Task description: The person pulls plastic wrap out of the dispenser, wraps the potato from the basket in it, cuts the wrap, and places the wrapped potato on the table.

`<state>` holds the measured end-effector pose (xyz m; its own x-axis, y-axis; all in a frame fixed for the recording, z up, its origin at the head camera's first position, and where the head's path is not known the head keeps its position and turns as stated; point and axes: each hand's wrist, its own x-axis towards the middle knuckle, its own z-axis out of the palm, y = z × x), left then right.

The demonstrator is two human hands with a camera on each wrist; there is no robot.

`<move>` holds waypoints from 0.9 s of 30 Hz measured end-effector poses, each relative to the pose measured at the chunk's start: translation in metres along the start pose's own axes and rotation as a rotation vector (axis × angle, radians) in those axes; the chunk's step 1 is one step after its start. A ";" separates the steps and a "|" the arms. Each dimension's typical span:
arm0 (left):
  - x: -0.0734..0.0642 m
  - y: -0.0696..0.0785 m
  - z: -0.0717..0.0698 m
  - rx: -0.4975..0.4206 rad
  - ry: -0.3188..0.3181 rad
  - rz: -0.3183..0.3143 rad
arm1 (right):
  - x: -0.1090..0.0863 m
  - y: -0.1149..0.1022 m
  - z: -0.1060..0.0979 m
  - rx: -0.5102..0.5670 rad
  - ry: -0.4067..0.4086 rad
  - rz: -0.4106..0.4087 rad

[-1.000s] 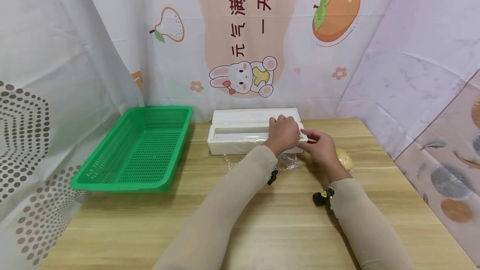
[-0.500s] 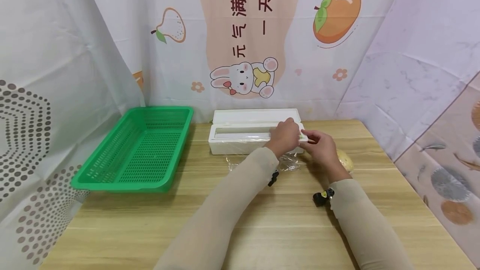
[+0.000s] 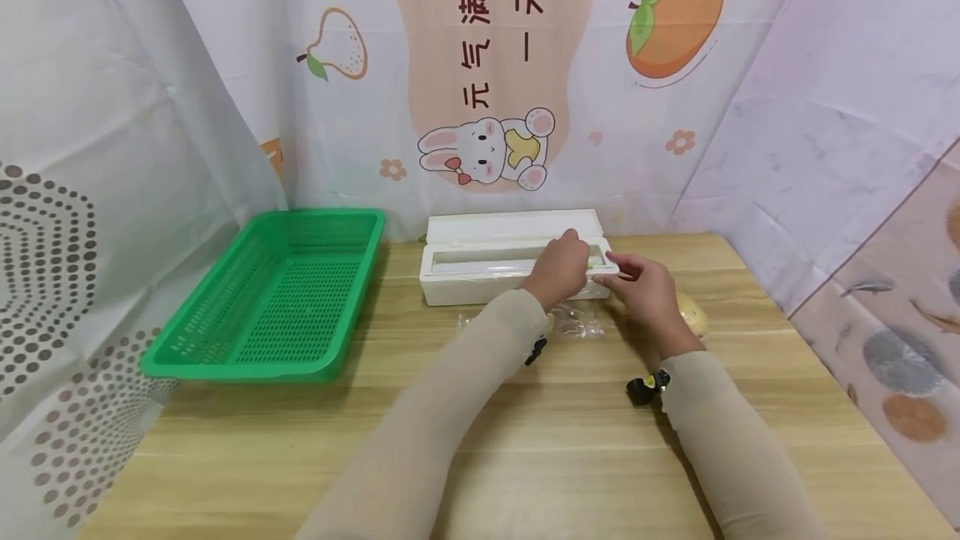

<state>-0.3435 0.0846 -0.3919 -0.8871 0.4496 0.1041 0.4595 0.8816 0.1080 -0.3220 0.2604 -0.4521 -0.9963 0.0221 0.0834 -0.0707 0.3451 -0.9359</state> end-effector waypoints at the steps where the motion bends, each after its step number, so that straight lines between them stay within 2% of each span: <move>1: -0.001 -0.003 -0.001 0.019 0.007 0.009 | 0.000 0.000 -0.001 0.015 0.002 0.008; 6: -0.005 -0.013 -0.008 0.036 -0.018 0.022 | 0.002 0.001 -0.005 0.058 -0.001 0.013; 14: -0.013 -0.022 -0.018 0.007 -0.052 -0.004 | 0.005 0.001 -0.001 -0.006 0.014 -0.046; 19: -0.019 -0.034 -0.018 0.002 -0.058 -0.041 | 0.005 0.002 0.000 0.002 0.007 -0.037; 22: -0.024 -0.041 -0.018 0.029 -0.067 -0.066 | 0.004 0.003 -0.001 0.008 0.002 -0.025; 27: -0.030 -0.052 -0.019 0.106 -0.056 -0.049 | 0.004 0.005 -0.003 0.004 -0.006 -0.018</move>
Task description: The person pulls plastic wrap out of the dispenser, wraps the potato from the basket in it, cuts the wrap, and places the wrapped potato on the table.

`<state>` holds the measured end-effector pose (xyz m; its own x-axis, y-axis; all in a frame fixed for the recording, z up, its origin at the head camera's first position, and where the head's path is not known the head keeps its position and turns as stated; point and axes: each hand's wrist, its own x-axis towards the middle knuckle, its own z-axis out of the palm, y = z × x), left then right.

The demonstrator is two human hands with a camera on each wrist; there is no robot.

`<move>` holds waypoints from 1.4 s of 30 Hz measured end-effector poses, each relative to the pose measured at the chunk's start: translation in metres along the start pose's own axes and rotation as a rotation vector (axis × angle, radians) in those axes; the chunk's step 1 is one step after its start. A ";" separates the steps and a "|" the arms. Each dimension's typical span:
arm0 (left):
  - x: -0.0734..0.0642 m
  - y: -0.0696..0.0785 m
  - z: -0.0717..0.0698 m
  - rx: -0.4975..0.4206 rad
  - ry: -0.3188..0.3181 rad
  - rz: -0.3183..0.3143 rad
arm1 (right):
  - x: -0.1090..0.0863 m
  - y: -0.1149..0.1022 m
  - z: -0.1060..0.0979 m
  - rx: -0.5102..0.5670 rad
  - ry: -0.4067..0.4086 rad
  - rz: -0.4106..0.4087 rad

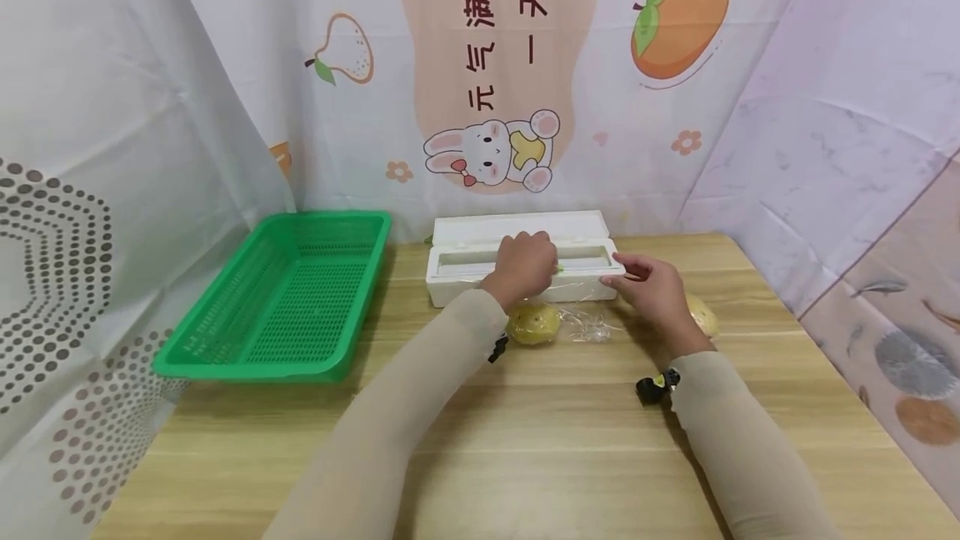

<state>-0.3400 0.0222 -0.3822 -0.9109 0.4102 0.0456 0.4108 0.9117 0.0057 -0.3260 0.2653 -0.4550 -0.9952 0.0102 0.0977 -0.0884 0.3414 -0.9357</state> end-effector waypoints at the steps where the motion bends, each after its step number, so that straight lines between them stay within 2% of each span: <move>1: -0.001 -0.002 0.000 0.007 0.006 0.001 | 0.000 0.000 -0.001 0.000 -0.002 -0.001; 10: -0.015 -0.020 -0.001 0.005 0.028 -0.007 | -0.003 -0.002 -0.003 -0.072 0.011 -0.021; 24: -0.025 -0.037 0.008 -0.004 0.072 -0.019 | -0.003 0.001 -0.004 -0.084 0.026 -0.040; 29: -0.028 -0.042 0.012 0.000 0.072 -0.021 | -0.004 0.000 -0.003 -0.082 0.019 -0.020; 42: -0.039 -0.057 0.009 0.045 0.076 -0.035 | -0.004 -0.003 -0.003 -0.077 0.012 0.017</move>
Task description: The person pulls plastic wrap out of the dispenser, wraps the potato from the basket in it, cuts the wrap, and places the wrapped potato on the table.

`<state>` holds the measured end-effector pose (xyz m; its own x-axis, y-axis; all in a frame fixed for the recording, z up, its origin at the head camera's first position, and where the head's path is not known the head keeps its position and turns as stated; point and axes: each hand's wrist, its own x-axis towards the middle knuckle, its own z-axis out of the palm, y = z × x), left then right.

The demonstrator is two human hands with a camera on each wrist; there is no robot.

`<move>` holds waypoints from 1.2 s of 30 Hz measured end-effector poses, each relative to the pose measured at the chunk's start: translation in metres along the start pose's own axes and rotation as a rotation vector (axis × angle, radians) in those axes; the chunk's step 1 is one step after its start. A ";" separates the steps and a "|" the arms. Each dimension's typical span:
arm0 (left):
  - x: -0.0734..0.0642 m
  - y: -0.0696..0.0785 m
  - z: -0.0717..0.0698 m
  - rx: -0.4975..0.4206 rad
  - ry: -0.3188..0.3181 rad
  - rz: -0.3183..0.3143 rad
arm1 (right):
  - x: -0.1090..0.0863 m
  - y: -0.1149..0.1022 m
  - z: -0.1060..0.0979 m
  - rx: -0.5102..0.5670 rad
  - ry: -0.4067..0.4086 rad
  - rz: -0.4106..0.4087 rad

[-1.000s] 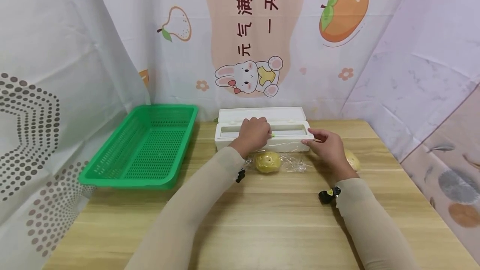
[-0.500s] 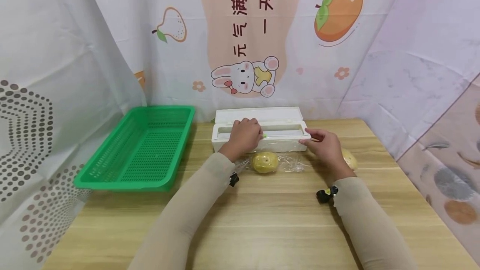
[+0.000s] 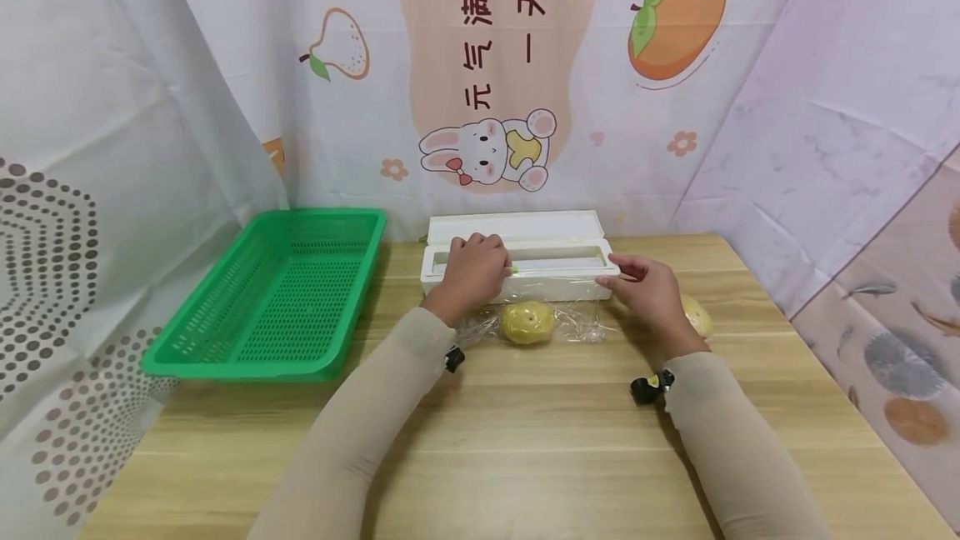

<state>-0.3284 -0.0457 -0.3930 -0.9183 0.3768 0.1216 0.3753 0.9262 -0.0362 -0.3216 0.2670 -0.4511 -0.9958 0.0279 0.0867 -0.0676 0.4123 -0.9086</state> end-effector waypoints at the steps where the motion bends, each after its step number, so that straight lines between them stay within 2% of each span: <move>1: -0.001 -0.002 0.000 0.005 0.001 -0.003 | 0.000 0.000 0.000 -0.003 0.002 0.001; 9: -0.013 -0.026 0.005 0.041 0.064 -0.047 | 0.000 0.001 -0.003 -0.009 0.013 -0.013; 21: -0.034 -0.057 0.007 0.002 0.090 -0.111 | 0.000 0.002 0.001 0.013 0.009 -0.013; 28: -0.047 -0.073 0.008 0.015 0.141 -0.140 | 0.000 0.001 0.001 0.008 0.010 -0.011; 36: -0.059 -0.087 0.011 -0.025 0.183 -0.164 | 0.001 0.003 0.002 0.016 0.005 -0.020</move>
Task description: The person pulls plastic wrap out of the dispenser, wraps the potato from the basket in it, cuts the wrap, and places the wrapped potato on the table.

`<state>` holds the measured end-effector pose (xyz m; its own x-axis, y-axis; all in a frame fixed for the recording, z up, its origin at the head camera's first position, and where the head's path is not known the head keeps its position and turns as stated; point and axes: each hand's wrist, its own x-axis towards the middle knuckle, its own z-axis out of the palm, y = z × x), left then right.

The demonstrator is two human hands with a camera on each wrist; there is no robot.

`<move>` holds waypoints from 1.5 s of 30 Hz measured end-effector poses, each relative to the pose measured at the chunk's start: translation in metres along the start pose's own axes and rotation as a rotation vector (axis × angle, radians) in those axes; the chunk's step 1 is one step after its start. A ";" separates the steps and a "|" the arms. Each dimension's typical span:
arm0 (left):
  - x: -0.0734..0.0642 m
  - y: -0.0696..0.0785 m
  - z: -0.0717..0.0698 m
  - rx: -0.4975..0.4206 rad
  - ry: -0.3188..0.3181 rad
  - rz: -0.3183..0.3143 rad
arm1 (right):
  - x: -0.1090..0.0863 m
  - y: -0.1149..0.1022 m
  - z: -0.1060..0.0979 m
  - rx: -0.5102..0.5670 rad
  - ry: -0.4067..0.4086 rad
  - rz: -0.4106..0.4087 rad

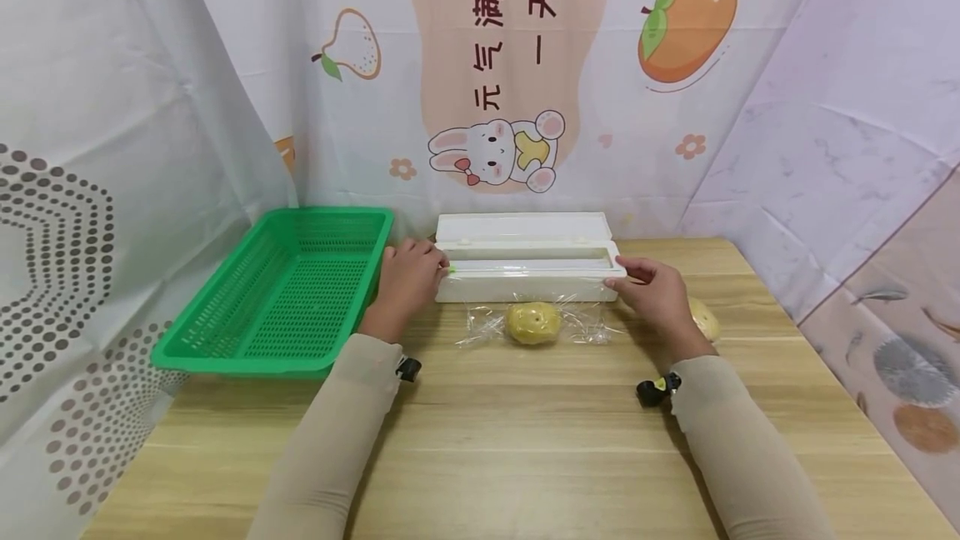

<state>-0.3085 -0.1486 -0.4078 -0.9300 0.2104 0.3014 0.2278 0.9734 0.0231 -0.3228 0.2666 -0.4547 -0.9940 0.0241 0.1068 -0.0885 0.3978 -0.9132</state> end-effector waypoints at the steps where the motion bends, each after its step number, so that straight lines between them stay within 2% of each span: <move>1: -0.001 0.000 0.000 -0.004 0.000 0.000 | 0.000 0.001 0.000 0.000 -0.001 0.002; 7: -0.002 -0.002 0.001 -0.041 0.008 -0.018 | 0.000 0.002 -0.001 0.000 0.005 0.001; 14: -0.004 -0.008 0.000 -0.202 -0.016 -0.028 | 0.000 0.000 -0.001 -0.006 0.004 -0.002; 18: -0.005 -0.013 0.001 -0.262 -0.014 -0.032 | 0.000 -0.001 -0.002 -0.002 0.001 -0.003; 21: -0.006 -0.015 0.002 -0.264 -0.001 -0.043 | 0.000 -0.001 -0.003 0.001 0.000 -0.008; 23: -0.006 -0.014 0.003 -0.230 0.024 -0.041 | 0.000 -0.001 -0.003 0.002 0.000 -0.012; 27: -0.006 -0.010 0.007 -0.158 0.091 -0.017 | 0.000 0.001 -0.002 0.017 0.007 -0.016; 29: -0.007 -0.007 0.009 -0.168 0.115 0.002 | 0.000 0.001 -0.001 0.027 0.004 -0.024; 35: -0.007 0.003 0.014 -0.154 0.132 0.047 | -0.001 0.000 0.002 0.040 -0.019 -0.032; 39: -0.007 0.006 0.017 -0.136 0.147 0.033 | -0.002 -0.002 0.004 0.060 -0.005 -0.013; 42: -0.007 0.007 0.017 -0.161 0.156 0.014 | -0.003 -0.004 0.005 0.017 0.030 -0.043; 45: -0.005 0.008 0.015 -0.196 0.150 -0.001 | -0.003 -0.007 0.005 -0.075 0.072 -0.109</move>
<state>-0.3058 -0.1402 -0.4234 -0.8805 0.1795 0.4388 0.2922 0.9343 0.2040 -0.3200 0.2589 -0.4508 -0.9713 0.0421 0.2340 -0.1876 0.4692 -0.8630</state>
